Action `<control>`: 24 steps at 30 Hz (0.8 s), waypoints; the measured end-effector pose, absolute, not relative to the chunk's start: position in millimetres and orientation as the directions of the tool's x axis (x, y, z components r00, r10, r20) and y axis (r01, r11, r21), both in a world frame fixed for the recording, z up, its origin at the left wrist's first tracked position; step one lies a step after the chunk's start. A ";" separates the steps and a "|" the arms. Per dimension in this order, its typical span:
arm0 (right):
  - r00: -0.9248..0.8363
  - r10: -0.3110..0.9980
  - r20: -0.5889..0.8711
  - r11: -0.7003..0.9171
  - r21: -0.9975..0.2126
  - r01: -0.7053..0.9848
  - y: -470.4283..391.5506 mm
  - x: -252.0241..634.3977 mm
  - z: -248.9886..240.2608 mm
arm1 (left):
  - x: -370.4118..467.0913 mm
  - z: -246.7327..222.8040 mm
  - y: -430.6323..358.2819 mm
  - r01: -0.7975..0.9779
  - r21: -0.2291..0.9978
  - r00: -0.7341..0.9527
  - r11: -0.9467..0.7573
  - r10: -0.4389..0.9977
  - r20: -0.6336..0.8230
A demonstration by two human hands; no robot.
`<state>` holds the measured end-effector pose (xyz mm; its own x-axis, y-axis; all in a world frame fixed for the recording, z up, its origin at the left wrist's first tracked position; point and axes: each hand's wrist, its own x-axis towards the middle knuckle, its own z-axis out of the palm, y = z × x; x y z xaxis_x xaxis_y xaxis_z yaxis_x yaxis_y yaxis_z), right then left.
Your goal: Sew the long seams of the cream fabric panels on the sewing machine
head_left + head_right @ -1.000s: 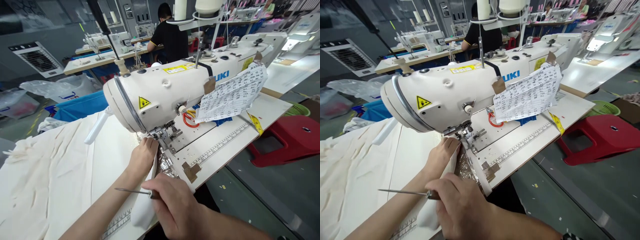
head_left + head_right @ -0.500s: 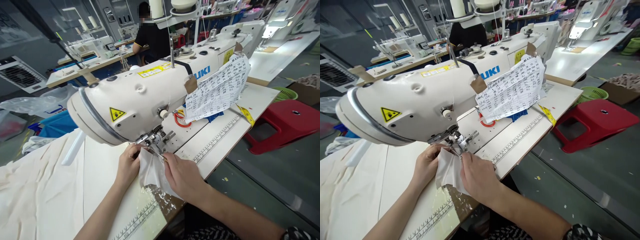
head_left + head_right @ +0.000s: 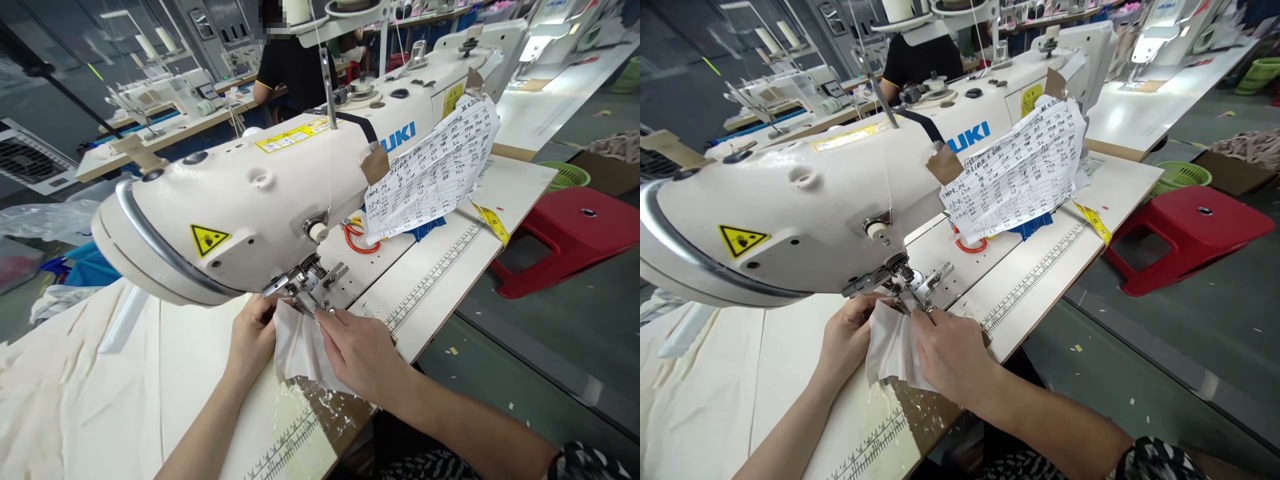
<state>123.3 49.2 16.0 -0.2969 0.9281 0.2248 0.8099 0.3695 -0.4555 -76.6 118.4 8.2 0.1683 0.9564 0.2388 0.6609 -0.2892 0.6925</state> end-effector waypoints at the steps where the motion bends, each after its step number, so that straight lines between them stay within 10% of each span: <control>1: -0.295 0.929 0.222 0.366 -0.453 0.813 49.8 123.0 16.0 | -76.4 8.0 118.2 0.660 0.694 0.169 -0.288 0.957 0.236; 24: -0.341 0.917 0.209 0.399 -0.432 0.809 51.6 120.3 12.4 | -72.2 11.1 121.1 0.728 0.571 0.233 -0.380 0.920 0.314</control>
